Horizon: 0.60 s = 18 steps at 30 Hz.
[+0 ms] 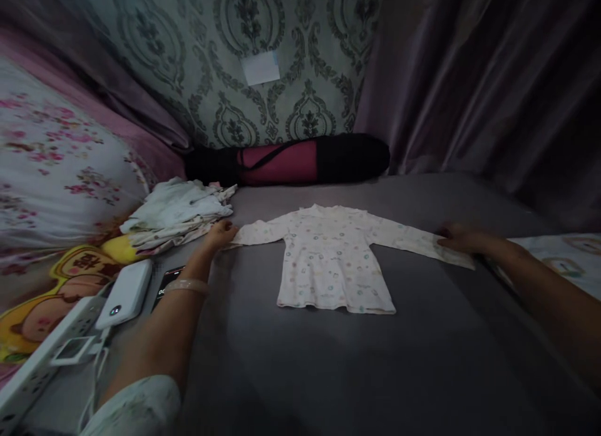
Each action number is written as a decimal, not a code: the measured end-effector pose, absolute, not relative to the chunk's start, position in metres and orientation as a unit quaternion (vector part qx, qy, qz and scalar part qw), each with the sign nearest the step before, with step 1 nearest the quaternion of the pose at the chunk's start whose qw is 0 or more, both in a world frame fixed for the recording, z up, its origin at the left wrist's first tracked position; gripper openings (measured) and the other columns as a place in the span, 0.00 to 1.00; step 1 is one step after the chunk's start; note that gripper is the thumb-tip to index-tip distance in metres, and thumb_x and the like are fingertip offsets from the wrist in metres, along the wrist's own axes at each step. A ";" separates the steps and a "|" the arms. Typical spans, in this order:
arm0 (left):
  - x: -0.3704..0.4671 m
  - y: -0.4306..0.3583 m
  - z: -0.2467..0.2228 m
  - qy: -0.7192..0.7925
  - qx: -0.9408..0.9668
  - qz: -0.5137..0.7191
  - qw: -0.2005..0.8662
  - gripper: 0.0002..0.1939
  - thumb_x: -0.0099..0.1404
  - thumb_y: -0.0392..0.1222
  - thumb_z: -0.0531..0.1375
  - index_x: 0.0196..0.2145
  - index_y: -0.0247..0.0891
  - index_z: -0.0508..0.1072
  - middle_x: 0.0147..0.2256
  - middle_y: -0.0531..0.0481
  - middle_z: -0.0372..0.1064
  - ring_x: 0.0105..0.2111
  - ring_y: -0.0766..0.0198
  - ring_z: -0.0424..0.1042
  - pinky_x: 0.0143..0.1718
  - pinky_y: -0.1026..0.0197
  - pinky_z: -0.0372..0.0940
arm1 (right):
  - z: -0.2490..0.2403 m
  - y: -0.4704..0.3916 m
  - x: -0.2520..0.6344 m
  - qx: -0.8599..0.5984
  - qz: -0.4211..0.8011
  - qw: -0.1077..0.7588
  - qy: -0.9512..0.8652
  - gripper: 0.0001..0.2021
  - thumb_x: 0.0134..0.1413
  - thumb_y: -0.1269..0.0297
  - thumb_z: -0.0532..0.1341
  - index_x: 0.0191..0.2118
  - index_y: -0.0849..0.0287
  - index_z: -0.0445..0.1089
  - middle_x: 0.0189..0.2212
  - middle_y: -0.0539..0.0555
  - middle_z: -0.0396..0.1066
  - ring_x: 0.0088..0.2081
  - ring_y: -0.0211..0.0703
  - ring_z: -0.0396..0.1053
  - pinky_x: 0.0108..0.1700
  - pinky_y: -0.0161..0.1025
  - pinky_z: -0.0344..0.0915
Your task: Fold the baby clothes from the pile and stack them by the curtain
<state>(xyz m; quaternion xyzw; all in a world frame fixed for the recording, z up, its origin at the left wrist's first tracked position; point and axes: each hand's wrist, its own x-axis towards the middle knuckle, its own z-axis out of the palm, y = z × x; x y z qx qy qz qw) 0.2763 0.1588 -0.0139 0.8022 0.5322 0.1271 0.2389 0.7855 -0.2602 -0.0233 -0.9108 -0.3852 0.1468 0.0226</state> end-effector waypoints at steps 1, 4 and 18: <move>0.276 0.159 -0.016 0.533 0.792 0.129 0.269 0.16 0.53 0.49 0.59 0.35 0.35 0.71 0.32 0.46 0.72 0.34 0.57 0.71 0.33 0.62 0.63 | -0.022 -0.261 0.786 -0.911 0.168 0.020 -0.377 0.02 0.50 0.70 0.64 0.30 0.61 0.74 0.33 0.63 0.76 0.30 0.44 0.71 0.34 0.38 0.61; 0.277 0.157 -0.019 0.522 0.776 0.108 0.337 0.15 0.49 0.49 0.61 0.31 0.36 0.70 0.24 0.53 0.66 0.25 0.64 0.66 0.25 0.65 0.57 | -0.013 -0.263 0.780 -0.925 0.165 0.037 -0.340 0.05 0.51 0.67 0.63 0.26 0.60 0.71 0.28 0.60 0.74 0.27 0.42 0.68 0.31 0.38 0.60; 0.289 0.130 0.017 0.476 0.812 0.130 0.312 0.08 0.55 0.43 0.56 0.32 0.39 0.62 0.21 0.58 0.56 0.21 0.68 0.59 0.24 0.65 0.54 | 0.009 -0.261 0.755 -0.949 0.096 -0.013 -0.301 0.04 0.52 0.68 0.63 0.31 0.62 0.75 0.35 0.65 0.75 0.32 0.44 0.71 0.34 0.39 0.61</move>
